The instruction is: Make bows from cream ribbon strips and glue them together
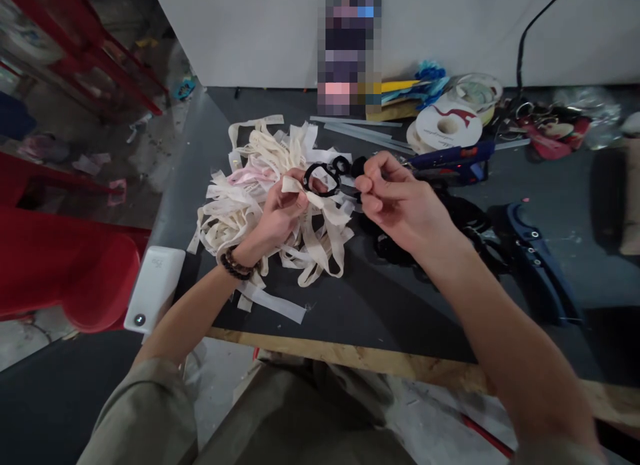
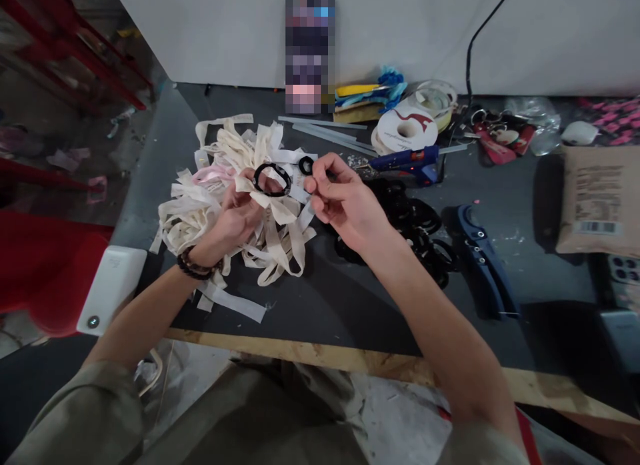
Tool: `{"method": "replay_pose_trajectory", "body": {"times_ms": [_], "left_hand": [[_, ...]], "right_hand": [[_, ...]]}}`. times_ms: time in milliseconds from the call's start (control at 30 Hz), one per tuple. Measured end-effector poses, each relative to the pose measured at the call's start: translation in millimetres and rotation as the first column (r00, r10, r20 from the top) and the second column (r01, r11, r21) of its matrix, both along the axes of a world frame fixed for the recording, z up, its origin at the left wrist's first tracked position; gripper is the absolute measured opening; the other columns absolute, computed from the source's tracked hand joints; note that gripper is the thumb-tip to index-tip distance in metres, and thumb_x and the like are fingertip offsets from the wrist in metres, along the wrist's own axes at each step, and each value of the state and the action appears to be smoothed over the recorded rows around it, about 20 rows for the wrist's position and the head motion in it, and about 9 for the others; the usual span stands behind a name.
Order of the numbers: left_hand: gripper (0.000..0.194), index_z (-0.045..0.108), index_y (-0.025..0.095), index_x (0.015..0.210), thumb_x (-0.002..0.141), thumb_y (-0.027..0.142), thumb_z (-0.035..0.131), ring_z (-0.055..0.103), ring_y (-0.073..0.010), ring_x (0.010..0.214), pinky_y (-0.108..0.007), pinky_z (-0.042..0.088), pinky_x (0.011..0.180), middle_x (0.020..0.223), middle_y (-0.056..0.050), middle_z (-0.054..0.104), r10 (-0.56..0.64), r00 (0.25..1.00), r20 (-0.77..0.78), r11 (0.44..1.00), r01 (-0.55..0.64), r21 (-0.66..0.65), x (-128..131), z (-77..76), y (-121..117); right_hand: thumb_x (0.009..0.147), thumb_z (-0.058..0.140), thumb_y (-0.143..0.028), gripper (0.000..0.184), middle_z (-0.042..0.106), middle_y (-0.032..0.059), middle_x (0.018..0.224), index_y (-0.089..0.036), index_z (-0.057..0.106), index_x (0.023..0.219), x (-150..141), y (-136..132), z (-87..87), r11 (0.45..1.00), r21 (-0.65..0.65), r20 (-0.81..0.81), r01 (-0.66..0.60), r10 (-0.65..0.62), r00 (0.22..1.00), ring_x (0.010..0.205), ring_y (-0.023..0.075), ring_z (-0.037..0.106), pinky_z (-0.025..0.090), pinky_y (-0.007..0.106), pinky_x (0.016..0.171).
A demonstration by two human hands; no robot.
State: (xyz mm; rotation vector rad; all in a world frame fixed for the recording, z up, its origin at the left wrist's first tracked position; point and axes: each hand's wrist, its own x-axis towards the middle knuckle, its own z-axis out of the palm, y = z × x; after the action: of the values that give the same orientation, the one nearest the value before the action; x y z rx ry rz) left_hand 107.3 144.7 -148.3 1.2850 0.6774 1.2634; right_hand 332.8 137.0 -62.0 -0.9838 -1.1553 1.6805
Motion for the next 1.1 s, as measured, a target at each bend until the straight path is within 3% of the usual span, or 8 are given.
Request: {"method": "replay_pose_trajectory", "body": {"times_ms": [133,267,467,667,767,867,967,1100], "left_hand": [[0.053,0.071,0.029,0.105,0.092,0.078,0.087,0.079,-0.0266,0.106,-0.042,0.071,0.090,0.098,-0.006,0.075,-0.002,1.000,0.028,1.000,0.002,-0.018,0.9,0.1,2.0],[0.052,0.071,0.029,0.106,0.094,0.077,0.086,0.077,-0.0254,0.099,-0.041,0.068,0.082,0.096,-0.006,0.071,0.017,0.999,0.034,1.000,-0.018,0.015,-4.3,-1.2,5.5],[0.057,0.072,0.025,0.107,0.095,0.079,0.085,0.072,-0.0175,0.084,-0.031,0.062,0.072,0.098,-0.005,0.074,-0.043,0.995,-0.088,0.995,0.050,0.083,-6.4,7.6,-0.1],[0.047,0.075,0.023,0.103,0.101,0.070,0.084,0.075,-0.0169,0.087,-0.030,0.065,0.079,0.101,-0.007,0.079,-0.065,0.985,-0.157,0.990,0.083,0.115,-6.2,25.7,-6.9],[0.049,0.074,0.022,0.100,0.099,0.070,0.086,0.071,-0.0134,0.078,-0.029,0.065,0.077,0.099,-0.005,0.077,-0.074,0.989,-0.131,0.994,0.085,0.075,-5.3,28.1,-7.2],[0.050,0.074,0.022,0.097,0.098,0.070,0.088,0.068,-0.0113,0.072,-0.027,0.063,0.073,0.095,-0.003,0.073,-0.064,0.994,-0.087,0.996,0.070,0.064,-3.8,24.2,-5.4],[0.050,0.074,0.024,0.096,0.097,0.071,0.088,0.072,-0.0137,0.077,-0.028,0.061,0.074,0.092,-0.002,0.072,-0.015,0.998,-0.064,0.997,0.019,0.070,-2.6,16.4,-2.4],[0.054,0.075,0.026,0.103,0.093,0.077,0.088,0.076,-0.0169,0.086,-0.030,0.061,0.076,0.095,-0.002,0.075,0.060,0.996,-0.065,0.996,-0.055,0.075,-2.7,7.5,2.3]], "right_hand": [[0.090,0.090,-0.038,0.038,0.051,-0.0059,0.069,-0.027,0.055,0.081,-3.9,-0.3,-3.4,0.992,0.095,0.108,-0.081,0.071,0.992,0.055,0.0096,0.039,0.034,0.026,0.049],[0.091,0.091,-0.042,0.039,0.047,-0.0070,0.063,-0.028,0.057,0.078,9.4,10.1,1.6,0.946,0.322,0.217,0.020,-0.094,0.972,0.055,0.0109,0.037,0.030,0.027,0.050],[0.078,0.104,-0.069,0.061,0.054,-0.0080,0.062,-0.029,0.058,0.075,37.6,25.2,21.3,0.643,0.658,-0.047,0.391,-0.483,0.874,0.050,0.0088,0.040,0.036,0.030,0.049],[0.097,0.081,-0.019,0.027,0.062,-0.0046,0.058,-0.022,0.074,0.072,29.1,3.2,39.9,0.861,0.486,0.440,0.151,-0.390,0.809,0.046,0.0065,0.048,0.035,0.026,0.048],[0.096,0.064,-0.002,0.043,0.049,-0.0084,0.046,-0.021,0.061,0.057,17.8,-3.8,47.3,0.914,0.360,0.564,0.189,-0.374,0.736,0.041,0.0042,0.040,0.032,0.024,0.048],[0.098,0.064,-0.010,0.049,0.050,-0.0063,0.044,-0.022,0.055,0.051,17.0,-7.0,51.8,0.921,0.357,0.601,0.158,-0.356,0.716,0.042,0.0051,0.042,0.032,0.024,0.050],[0.096,0.070,-0.023,0.029,0.072,-0.0006,0.059,-0.023,0.075,0.067,25.0,-15.9,54.1,0.948,0.313,0.663,-0.055,-0.177,0.728,0.049,0.0113,0.059,0.041,0.025,0.052],[0.097,0.075,-0.030,0.017,0.085,0.0005,0.075,-0.029,0.084,0.081,36.7,-46.9,55.8,0.903,0.334,0.796,-0.271,-0.116,0.594,0.058,0.0192,0.073,0.050,0.031,0.059]]}}
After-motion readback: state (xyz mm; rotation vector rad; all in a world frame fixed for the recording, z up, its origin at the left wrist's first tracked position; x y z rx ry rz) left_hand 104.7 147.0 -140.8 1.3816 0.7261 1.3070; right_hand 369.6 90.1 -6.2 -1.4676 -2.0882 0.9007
